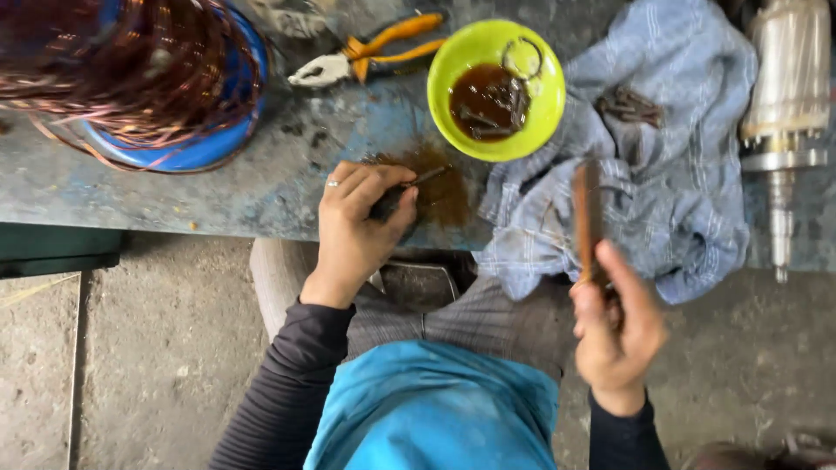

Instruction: Cleaning and preparing small electrical components for motor repair using a scraping tool and liquid dip.

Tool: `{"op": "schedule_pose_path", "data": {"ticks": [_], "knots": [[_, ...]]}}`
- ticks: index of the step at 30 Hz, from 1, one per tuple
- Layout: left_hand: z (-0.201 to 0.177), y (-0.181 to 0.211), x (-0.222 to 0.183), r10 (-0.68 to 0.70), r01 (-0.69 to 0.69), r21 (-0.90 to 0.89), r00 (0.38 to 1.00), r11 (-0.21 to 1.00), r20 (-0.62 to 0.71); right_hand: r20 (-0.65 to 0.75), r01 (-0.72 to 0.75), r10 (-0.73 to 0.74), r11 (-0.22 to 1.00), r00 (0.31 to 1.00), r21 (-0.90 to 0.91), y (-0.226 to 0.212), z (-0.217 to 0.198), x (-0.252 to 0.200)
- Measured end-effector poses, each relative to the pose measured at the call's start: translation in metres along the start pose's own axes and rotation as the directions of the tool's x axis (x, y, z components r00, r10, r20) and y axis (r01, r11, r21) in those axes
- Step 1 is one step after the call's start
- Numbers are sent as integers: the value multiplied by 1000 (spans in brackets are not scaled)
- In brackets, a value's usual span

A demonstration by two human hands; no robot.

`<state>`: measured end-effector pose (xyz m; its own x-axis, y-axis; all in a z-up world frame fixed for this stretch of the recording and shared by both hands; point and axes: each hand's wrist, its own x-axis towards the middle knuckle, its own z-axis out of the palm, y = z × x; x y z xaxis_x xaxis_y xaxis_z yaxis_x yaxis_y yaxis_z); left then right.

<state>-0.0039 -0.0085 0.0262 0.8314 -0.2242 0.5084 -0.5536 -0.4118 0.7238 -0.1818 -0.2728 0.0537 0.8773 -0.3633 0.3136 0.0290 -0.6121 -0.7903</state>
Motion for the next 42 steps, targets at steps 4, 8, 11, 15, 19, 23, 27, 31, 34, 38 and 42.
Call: {"op": "schedule_pose_path", "data": {"ticks": [4, 8, 11, 15, 19, 23, 27, 31, 34, 38, 42], "knots": [[9, 27, 14, 64, -64, -16, 997, 998, 32, -133, 9, 0, 998, 991, 68, 17, -14, 28], [18, 22, 44, 128, -137, 121, 989, 983, 76, -103, 55, -45, 994, 994, 98, 37, -15, 67], [31, 14, 69, 170, -195, 191, 975, 962, 140, -100, 139, -124, 978, 987, 155, 69, 4, 95], [40, 5, 102, 185, -302, 339, 924, 891, 335, -154, 244, -218, 953, 964, 180, 79, 17, 107], [45, 6, 119, 163, -326, 396, 906, 858, 391, -205, 270, -244, 957, 948, 109, 78, 19, 105], [52, -4, 121, -9, -180, 496, 936, 849, 353, -202, 258, -236, 962, 951, 88, 75, 20, 106], [47, 11, 107, 48, -112, 319, 978, 941, 203, -167, 235, -216, 966, 962, 107, 73, 18, 103], [60, 36, 72, 64, -57, -59, 990, 997, 124, -169, 203, -173, 962, 970, 185, 75, 19, 104], [78, 74, 45, 97, -61, -247, 986, 967, 138, -145, 115, -77, 955, 986, 275, 75, 13, 102], [113, 70, 17, 180, -157, -119, 960, 980, 215, -144, 15, 31, 951, 989, 309, 74, 12, 101], [111, 61, 9, 188, -174, -89, 963, 981, 192, -143, 19, 28, 948, 989, 319, 79, 17, 98]]}}
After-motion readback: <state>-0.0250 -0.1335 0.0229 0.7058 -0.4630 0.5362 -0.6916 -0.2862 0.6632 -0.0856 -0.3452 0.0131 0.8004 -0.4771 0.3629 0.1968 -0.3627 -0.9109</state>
